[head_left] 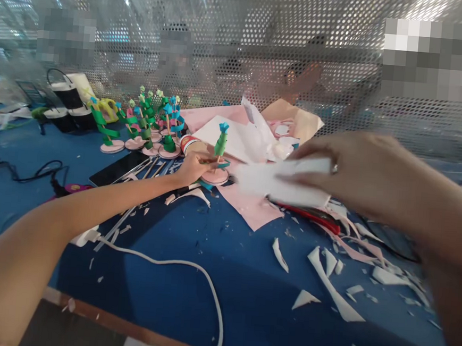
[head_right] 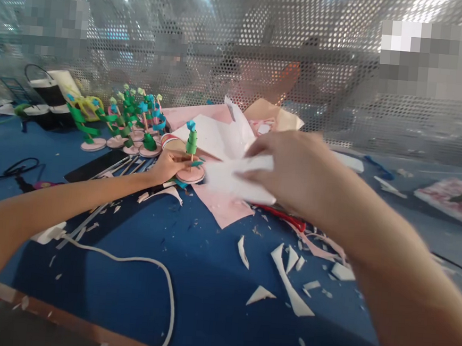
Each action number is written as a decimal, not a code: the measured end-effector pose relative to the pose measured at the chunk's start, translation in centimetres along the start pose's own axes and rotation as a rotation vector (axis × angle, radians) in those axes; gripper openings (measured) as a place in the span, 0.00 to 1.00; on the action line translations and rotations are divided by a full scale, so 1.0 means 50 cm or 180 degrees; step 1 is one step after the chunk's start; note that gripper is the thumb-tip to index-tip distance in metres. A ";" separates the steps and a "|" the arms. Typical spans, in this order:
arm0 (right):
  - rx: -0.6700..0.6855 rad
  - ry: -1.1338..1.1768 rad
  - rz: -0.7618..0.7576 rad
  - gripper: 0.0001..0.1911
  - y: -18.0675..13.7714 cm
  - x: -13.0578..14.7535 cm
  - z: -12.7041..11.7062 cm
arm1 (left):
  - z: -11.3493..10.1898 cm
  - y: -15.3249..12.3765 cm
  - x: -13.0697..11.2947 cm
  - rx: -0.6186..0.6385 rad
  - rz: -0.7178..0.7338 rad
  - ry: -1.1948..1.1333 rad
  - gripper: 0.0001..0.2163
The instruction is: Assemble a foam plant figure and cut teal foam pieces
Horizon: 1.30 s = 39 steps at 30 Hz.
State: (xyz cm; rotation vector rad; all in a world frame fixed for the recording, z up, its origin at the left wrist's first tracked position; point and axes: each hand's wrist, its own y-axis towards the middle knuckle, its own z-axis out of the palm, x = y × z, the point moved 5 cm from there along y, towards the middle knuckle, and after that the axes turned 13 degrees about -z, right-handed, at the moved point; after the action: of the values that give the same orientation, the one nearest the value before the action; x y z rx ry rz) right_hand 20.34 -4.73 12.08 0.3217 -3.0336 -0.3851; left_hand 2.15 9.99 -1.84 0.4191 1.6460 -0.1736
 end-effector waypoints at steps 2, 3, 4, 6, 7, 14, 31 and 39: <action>0.0181 0.0263 -0.0298 0.11 -0.002 0.024 0.008 | -0.002 0.004 0.004 -0.0021 -0.0023 -0.0015 0.15; 0.0011 0.0161 -0.0217 0.11 -0.004 0.027 0.004 | -0.003 0.005 0.005 -0.0024 -0.0024 -0.0009 0.15; -0.0293 -0.0060 -0.0029 0.10 -0.006 0.028 -0.005 | -0.004 0.006 0.006 -0.0015 -0.0021 0.0010 0.15; -0.0736 -0.0364 0.0276 0.11 -0.012 0.030 -0.019 | -0.005 0.007 0.006 -0.0005 0.0026 0.0095 0.14; -0.0648 -0.0284 0.0232 0.12 -0.012 0.036 -0.015 | -0.006 0.006 0.004 -0.0010 0.0065 0.0152 0.14; -0.0804 -0.0552 0.0390 0.15 -0.020 0.043 -0.026 | -0.005 -0.001 -0.002 0.0054 0.0081 0.0104 0.12; -0.1042 0.0642 -0.0176 0.27 -0.013 0.064 -0.013 | -0.009 -0.006 -0.007 -0.0093 -0.0004 0.0341 0.11; -0.0899 0.0785 -0.0379 0.30 -0.007 0.059 -0.010 | -0.013 -0.010 -0.009 -0.0148 0.0007 0.0391 0.09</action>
State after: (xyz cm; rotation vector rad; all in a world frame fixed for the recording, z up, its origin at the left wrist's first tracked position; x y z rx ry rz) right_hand 17.58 -5.84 12.59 0.4897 -2.6820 -0.7149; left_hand 1.42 9.70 -1.39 0.4029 1.7666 -0.1093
